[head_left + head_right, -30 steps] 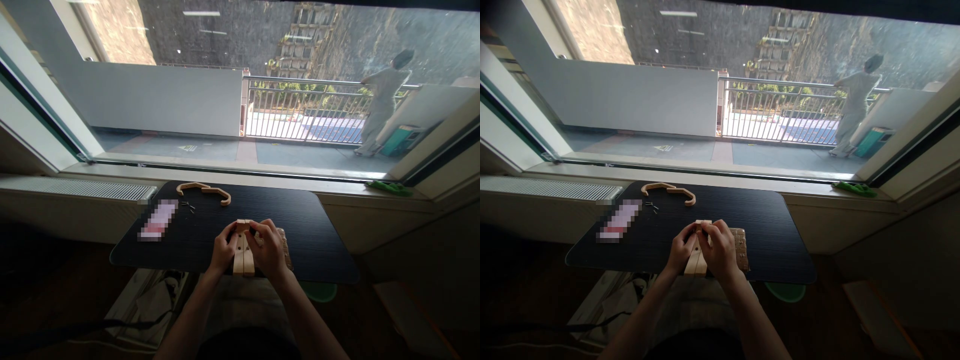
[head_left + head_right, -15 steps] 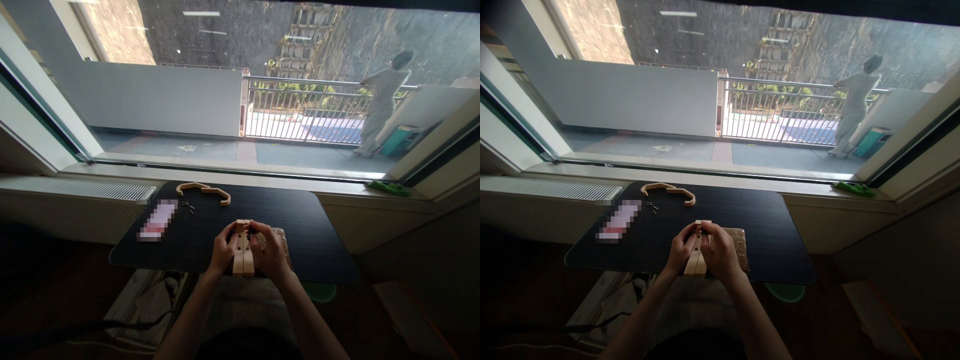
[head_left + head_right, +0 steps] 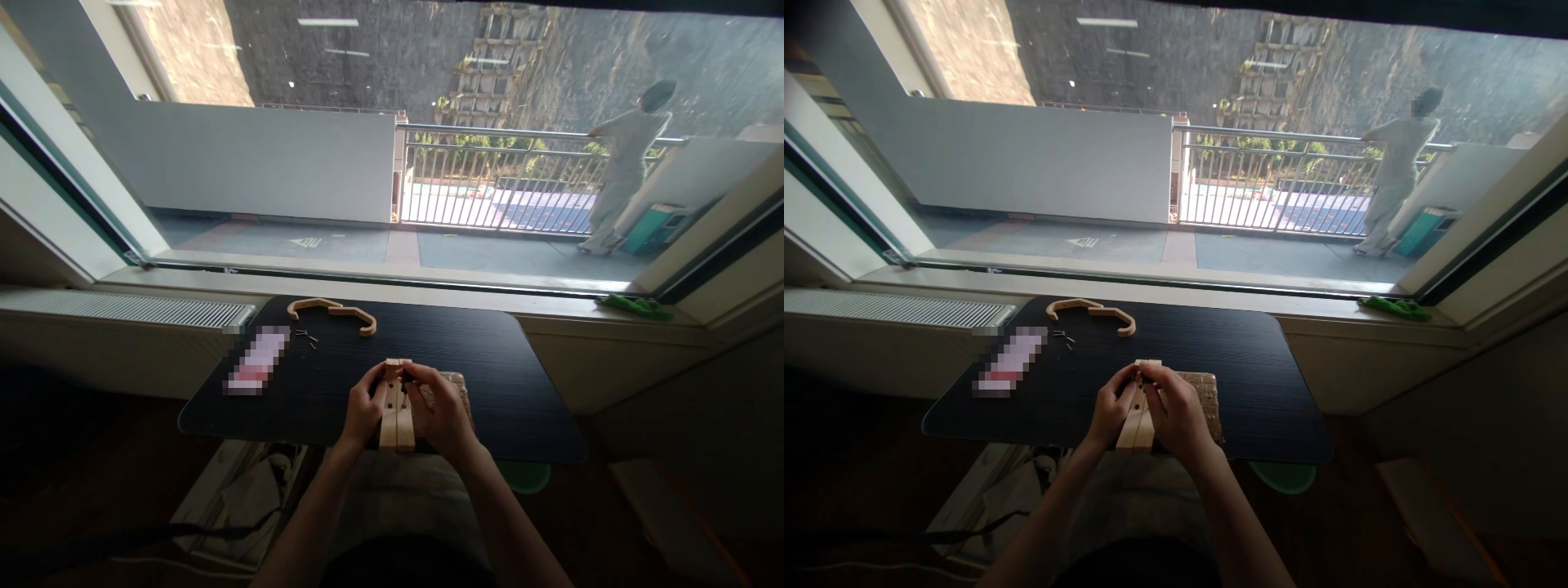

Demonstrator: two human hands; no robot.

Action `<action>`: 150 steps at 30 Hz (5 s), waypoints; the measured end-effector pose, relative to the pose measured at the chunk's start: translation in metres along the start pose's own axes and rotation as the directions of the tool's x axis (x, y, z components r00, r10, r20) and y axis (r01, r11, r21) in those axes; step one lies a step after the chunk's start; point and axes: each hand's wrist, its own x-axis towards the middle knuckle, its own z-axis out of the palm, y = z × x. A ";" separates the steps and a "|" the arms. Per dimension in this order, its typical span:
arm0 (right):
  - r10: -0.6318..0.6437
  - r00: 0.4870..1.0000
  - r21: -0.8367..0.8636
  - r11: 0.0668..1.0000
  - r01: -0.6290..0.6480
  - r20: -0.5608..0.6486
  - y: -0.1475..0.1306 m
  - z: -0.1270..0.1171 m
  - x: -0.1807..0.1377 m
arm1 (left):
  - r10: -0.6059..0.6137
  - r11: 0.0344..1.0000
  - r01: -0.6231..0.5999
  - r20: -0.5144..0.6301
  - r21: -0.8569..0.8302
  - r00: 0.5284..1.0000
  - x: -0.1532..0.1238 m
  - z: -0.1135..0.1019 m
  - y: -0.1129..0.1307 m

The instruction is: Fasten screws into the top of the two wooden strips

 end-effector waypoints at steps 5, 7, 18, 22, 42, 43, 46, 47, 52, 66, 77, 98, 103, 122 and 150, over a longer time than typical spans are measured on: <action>0.006 1.000 0.001 1.000 -0.006 -0.019 0.001 0.001 -0.001 | 0.001 1.000 -0.001 0.002 -0.001 1.000 0.000 0.000 0.000; 0.007 1.000 -0.005 1.000 -0.007 -0.021 0.001 0.001 -0.001 | -0.002 1.000 0.002 -0.001 -0.006 1.000 0.000 0.000 0.000; -0.040 0.999 0.004 0.999 0.040 0.003 0.000 0.002 0.000 | -0.002 1.000 0.002 -0.015 0.009 1.000 0.000 0.001 -0.001; -0.050 0.999 0.003 0.999 0.050 0.002 -0.001 0.001 0.002 | 0.002 1.000 -0.002 -0.012 0.010 1.000 0.000 0.001 0.000; -0.071 0.997 -0.037 0.997 0.070 -0.014 0.001 -0.001 0.004 | 0.002 0.999 -0.002 -0.008 0.040 1.000 0.000 0.001 0.001; -0.074 0.997 -0.038 0.997 0.073 -0.019 0.001 -0.001 0.004 | 0.004 0.999 -0.004 -0.009 0.040 1.000 0.000 0.001 0.001; -0.080 0.996 -0.042 0.996 0.079 -0.034 0.002 -0.001 0.004 | 0.011 0.999 -0.010 -0.011 0.045 1.000 0.000 0.001 0.001; -0.081 0.996 -0.046 0.996 0.079 -0.036 0.002 0.000 0.005 | 0.012 0.999 -0.012 -0.011 0.045 1.000 0.000 0.001 0.000; -0.082 0.996 -0.084 0.993 0.078 -0.045 0.002 0.000 0.005 | 0.014 0.999 -0.013 -0.008 0.044 1.000 0.000 0.000 0.000; -0.017 1.000 -0.077 0.997 0.018 0.021 0.000 -0.001 0.000 | 0.011 0.999 -0.011 0.001 0.036 1.000 0.000 0.001 0.000; -0.024 0.996 0.040 0.999 0.021 0.084 -0.001 -0.002 0.001 | 0.029 0.999 -0.029 -0.009 0.043 1.000 0.000 0.000 0.001; 0.026 0.995 0.039 0.999 -0.030 0.092 -0.002 -0.002 0.002 | -0.002 1.000 0.002 -0.005 0.028 1.000 -0.001 -0.001 0.002; 0.013 0.997 0.033 0.999 -0.016 0.080 0.000 -0.001 0.000 | -0.008 0.999 0.008 -0.003 0.032 1.000 -0.001 0.000 0.003; -0.041 0.998 -0.024 0.999 0.041 -0.036 0.004 0.005 -0.006 | -0.005 1.000 0.005 -0.031 0.028 1.000 -0.001 0.000 -0.001; -0.057 0.998 0.012 0.998 0.057 0.012 0.002 0.001 -0.003 | 0.003 0.999 -0.003 -0.017 0.032 1.000 -0.001 0.001 0.002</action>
